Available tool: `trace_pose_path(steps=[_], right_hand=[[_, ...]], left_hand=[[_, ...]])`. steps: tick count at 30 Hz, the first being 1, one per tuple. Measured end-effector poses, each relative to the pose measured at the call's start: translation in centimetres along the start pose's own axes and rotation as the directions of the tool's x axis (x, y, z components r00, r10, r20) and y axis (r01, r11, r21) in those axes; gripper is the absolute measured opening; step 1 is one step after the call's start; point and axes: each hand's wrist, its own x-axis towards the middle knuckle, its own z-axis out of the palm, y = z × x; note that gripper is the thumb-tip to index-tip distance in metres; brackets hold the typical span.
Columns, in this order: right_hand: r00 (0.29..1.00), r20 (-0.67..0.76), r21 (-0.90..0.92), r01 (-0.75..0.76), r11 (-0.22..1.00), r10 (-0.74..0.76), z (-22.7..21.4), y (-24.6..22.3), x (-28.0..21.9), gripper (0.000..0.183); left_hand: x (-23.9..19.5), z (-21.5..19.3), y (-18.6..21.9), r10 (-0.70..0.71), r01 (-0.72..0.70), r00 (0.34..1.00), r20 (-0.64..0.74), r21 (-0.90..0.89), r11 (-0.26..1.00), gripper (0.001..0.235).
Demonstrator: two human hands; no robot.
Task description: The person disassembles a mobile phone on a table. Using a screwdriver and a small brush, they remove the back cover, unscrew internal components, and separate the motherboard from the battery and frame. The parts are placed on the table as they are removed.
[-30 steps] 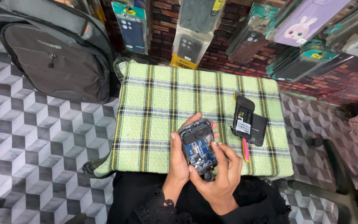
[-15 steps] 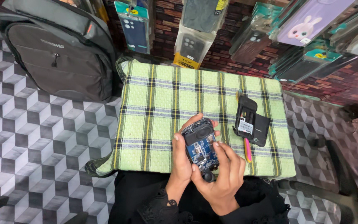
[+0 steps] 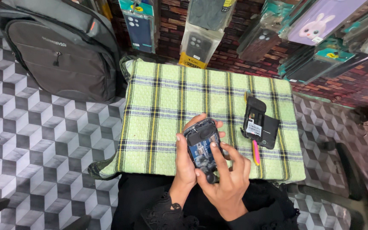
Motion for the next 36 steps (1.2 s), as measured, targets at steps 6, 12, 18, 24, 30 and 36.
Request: trace_pose_path(steps=[6,12,18,24,30,36], right_hand=[[1.000,0.000,0.009,0.007,1.000,-0.007,-0.1,0.1,0.2,0.062],[0.992,0.053,0.269,-0.126,0.955,0.115,-0.2,1.5,-0.3,0.043],[0.890,0.223,0.598,-0.447,0.665,0.398,0.6,4.2,-1.2,0.022],[0.868,0.322,0.740,-0.479,0.472,0.378,1.0,6.3,-2.1,0.020],[0.902,0.267,0.834,-0.393,0.389,0.338,1.0,7.0,-3.3,0.021],[0.929,0.198,0.879,-0.310,0.363,0.314,1.1,7.6,-4.1,0.027]], left_hand=[[0.3,0.2,0.7,0.046,-0.051,0.995,0.087,0.053,0.997,0.076],[0.7,0.4,1.8,-0.090,0.094,0.995,-0.036,0.116,0.989,0.056],[0.7,0.5,1.9,-0.158,0.158,0.987,-0.008,0.060,0.986,0.051],[0.6,0.6,1.9,-0.134,0.132,0.991,0.001,0.127,0.983,0.051],[0.0,0.9,2.6,-0.088,0.031,0.990,0.109,0.441,0.897,0.047],[-0.1,1.5,2.5,-0.118,0.016,0.976,0.183,0.481,0.877,0.045]])
